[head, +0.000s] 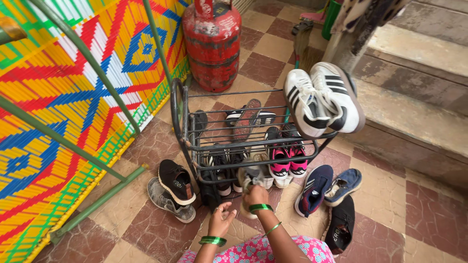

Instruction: The person sits on the floor and organizes a collection of shoes. They remove shoes from a metal rack, place them on the floor, and then systematically place them back onto the rack in pairs.

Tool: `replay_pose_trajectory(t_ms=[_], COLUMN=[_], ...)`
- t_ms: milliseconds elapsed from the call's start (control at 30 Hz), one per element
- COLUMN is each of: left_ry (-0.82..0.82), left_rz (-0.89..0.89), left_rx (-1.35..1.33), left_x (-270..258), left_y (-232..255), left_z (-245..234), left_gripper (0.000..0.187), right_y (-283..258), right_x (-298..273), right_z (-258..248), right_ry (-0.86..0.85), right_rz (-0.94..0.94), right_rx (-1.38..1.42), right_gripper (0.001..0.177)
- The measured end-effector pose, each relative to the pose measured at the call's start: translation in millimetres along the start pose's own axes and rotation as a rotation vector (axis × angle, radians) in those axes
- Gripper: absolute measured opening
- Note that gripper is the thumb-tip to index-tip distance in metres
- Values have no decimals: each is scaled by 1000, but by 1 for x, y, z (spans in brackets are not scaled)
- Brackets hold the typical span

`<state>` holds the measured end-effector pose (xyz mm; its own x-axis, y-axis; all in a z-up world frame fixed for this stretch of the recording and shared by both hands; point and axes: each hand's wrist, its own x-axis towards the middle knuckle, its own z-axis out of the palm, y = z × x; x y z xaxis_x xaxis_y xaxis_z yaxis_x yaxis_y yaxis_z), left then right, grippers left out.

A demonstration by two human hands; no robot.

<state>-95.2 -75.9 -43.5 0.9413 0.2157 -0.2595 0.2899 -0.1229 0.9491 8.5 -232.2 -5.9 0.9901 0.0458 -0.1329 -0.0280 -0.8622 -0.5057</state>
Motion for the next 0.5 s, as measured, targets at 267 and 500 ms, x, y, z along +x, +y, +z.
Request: replay_pose_trajectory(t_ms=[267,500], left_ry=[-8,-140], left_rz=[615,573], left_rx=[423,537], left_x=[-57,-82], left_y=[93,117], left_z=[-1,41], left_gripper=[101,98], right_y=[22,79], right_x=[-15,-63], right_z=[-63,-163], right_ry=[-128,47], right_rz=[168,127], right_rx=[939,975], right_gripper=[25,26])
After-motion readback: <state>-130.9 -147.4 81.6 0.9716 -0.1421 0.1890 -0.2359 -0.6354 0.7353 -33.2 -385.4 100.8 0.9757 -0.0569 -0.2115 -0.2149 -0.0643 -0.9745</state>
